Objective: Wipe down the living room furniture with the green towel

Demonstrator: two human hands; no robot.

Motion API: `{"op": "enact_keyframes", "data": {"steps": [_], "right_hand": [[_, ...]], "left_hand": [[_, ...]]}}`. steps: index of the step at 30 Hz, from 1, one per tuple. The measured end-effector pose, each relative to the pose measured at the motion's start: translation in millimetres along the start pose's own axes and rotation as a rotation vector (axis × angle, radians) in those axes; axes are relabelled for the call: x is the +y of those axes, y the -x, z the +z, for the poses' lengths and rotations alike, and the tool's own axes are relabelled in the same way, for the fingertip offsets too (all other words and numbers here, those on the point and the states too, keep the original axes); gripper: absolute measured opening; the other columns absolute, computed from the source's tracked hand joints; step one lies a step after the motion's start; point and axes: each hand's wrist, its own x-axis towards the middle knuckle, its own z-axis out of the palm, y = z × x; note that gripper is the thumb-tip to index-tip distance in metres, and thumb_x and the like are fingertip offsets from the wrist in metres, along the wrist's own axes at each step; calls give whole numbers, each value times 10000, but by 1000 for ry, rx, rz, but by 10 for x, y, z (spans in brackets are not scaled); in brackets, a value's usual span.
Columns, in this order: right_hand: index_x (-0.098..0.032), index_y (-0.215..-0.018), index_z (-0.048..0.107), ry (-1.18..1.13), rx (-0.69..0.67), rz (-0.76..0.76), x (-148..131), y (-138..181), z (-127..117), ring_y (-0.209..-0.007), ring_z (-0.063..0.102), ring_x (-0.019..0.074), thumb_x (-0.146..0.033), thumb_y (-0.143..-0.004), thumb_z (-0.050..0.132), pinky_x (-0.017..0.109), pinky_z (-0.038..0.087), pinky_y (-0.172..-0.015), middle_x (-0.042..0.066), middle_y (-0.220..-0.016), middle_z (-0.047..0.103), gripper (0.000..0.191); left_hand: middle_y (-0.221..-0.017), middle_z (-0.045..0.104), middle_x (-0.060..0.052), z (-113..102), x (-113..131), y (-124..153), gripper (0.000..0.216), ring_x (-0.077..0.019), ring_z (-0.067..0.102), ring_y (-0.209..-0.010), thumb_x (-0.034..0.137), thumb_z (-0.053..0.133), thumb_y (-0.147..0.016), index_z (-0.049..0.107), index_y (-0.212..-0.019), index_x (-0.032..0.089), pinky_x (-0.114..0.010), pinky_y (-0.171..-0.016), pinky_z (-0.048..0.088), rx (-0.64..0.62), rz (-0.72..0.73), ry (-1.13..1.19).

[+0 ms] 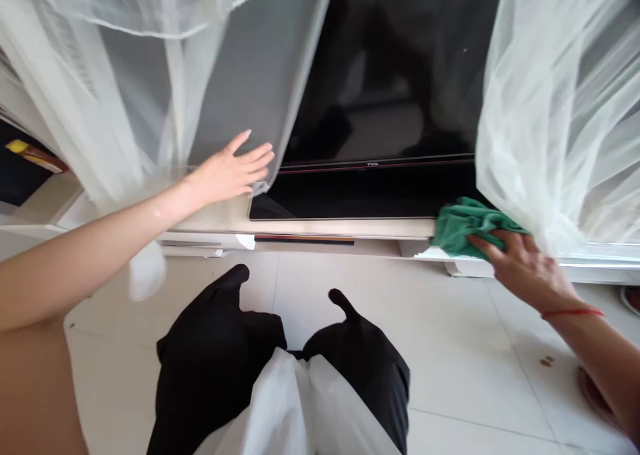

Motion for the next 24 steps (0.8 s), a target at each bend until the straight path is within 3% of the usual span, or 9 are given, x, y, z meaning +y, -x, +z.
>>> {"op": "enact_keyframes", "data": {"steps": [4,6,8,11,14,16,19,22,24], "right_hand": [[-405,-743,672,-365,-209,733,-611,251,-580,-617,621,338,-646,-573,593,634,499,-667,181,-756,664,306],[-382,-702,680,-721,-393,1076,-1145,291,-949,-668,705,352,-563,-495,686,602,557,-692,192,-795,715,275],[-362,-781,752,-984,-532,1218,-1733,201,-1271,-838,778,391,-534,-481,776,583,618,-758,198,-942,772,347],[-332,-837,761,-1059,-533,996,-2682,-144,-1597,-815,779,395,-618,-553,860,547,664,-691,129,-883,776,415],[-290,-1130,774,-845,-246,393,-3680,-534,-1569,-911,766,324,-624,-896,673,505,689,-797,108,-1027,774,420],[-239,-1370,725,-559,-119,22,-4264,-749,-1280,-1191,703,352,-464,-1023,542,574,630,-1019,164,-1310,716,453],[-235,-1542,638,-212,-187,-288,-4827,-1086,-602,-1496,453,471,-409,-1034,552,791,410,-1163,199,-1626,501,545],[-267,-1614,568,-93,-286,-313,-4995,-1589,-22,-1569,325,499,-478,-1062,529,879,274,-1165,177,-1741,342,592],[-246,-1584,600,-96,-295,-255,-4968,-2022,202,-1516,408,469,-459,-1093,473,851,294,-1173,189,-1690,425,550]], "left_hand": [[-1782,295,-107,169,-698,685,586,-185,145,-1709,27,205,-1009,557,-1474,87,-648,-1404,100,29,-107,-36],[-1775,293,-147,220,-1024,1134,623,-203,176,-1703,0,149,-1000,520,-1496,57,-677,-1381,152,63,-135,-51],[-1763,325,-149,258,-1299,1485,598,-253,179,-1701,40,154,-1031,512,-1508,83,-738,-1336,193,130,-205,-50],[-1791,265,-107,237,-1584,1794,515,-392,116,-1695,203,281,-1081,518,-1537,185,-863,-1252,132,278,-391,-52],[-1833,-13,-107,156,-1719,1919,587,-487,188,-1636,396,327,-1100,362,-1674,279,-914,-1203,67,414,-601,-60],[-1823,-138,-100,135,-1758,1922,666,-500,212,-1606,524,319,-1096,236,-1727,327,-915,-1198,62,490,-692,-34],[-1820,-180,-44,194,-1813,1841,741,-490,145,-1617,641,300,-1072,106,-1743,394,-922,-1194,-14,578,-735,29],[-1821,-164,-1,334,-1952,1762,724,-498,122,-1629,648,282,-1069,62,-1732,460,-942,-1178,-43,625,-752,48],[-1805,-221,25,460,-2115,1742,729,-518,18,-1644,584,268,-1076,-47,-1723,473,-952,-1171,-40,661,-697,2]]}}
